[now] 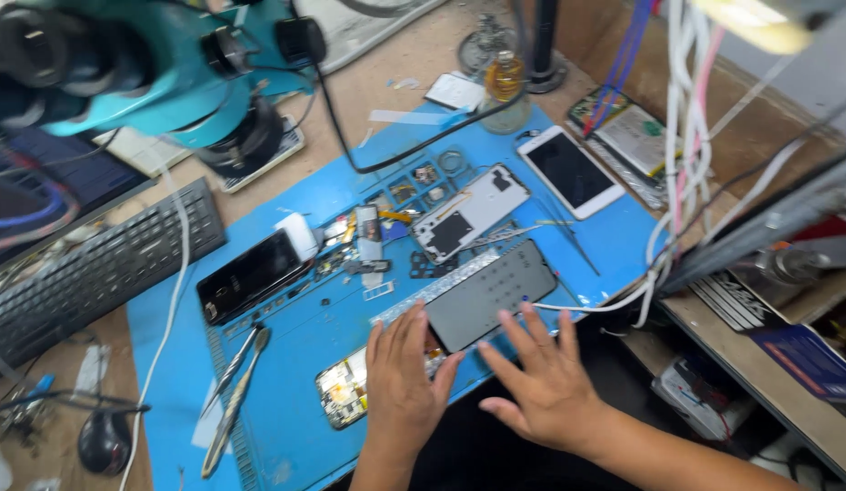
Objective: The person handles a disassembled smartphone on a blue mat, removes the battery, and wipes the internal chassis with a white cloth. They then reinsert the battery and continue wiping the device's interior.
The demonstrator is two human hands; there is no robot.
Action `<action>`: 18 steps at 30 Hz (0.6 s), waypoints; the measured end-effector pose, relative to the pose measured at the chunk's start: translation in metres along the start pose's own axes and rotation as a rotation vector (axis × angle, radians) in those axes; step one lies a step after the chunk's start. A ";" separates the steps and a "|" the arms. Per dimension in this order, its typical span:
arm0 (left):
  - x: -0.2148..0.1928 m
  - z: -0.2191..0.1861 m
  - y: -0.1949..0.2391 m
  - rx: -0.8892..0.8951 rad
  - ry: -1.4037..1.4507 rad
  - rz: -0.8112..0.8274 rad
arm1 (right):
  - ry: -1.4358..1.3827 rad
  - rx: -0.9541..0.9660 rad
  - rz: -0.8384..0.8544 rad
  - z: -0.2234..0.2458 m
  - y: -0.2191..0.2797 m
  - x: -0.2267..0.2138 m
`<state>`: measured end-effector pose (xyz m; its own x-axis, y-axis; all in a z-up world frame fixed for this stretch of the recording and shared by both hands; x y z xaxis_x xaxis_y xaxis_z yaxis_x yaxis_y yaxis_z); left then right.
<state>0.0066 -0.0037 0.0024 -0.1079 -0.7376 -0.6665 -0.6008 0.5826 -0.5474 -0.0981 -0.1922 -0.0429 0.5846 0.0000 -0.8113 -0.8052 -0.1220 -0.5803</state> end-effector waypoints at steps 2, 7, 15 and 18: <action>0.005 0.002 0.002 0.010 -0.011 0.005 | -0.014 0.010 -0.031 0.004 -0.017 -0.006; 0.006 0.003 0.003 0.005 -0.021 -0.004 | 0.046 -0.015 0.014 0.007 -0.035 -0.001; 0.005 0.001 0.000 -0.012 -0.056 -0.004 | 0.205 0.186 0.114 -0.056 -0.013 0.007; 0.006 -0.001 -0.001 -0.011 -0.061 -0.011 | 0.293 0.229 0.056 -0.071 -0.006 -0.007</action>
<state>0.0056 -0.0085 -0.0005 -0.0532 -0.7217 -0.6902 -0.6103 0.5706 -0.5496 -0.0906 -0.2624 -0.0284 0.5162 -0.2888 -0.8063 -0.8183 0.1115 -0.5638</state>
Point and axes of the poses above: each hand's wrist, its own y-axis away from the middle knuckle, its own x-axis out of the palm, z = x × y, the point moved 1 cm from there along -y, towards the middle knuckle, and after that the axes turned 15 degrees about y, right-handed, at the moved point
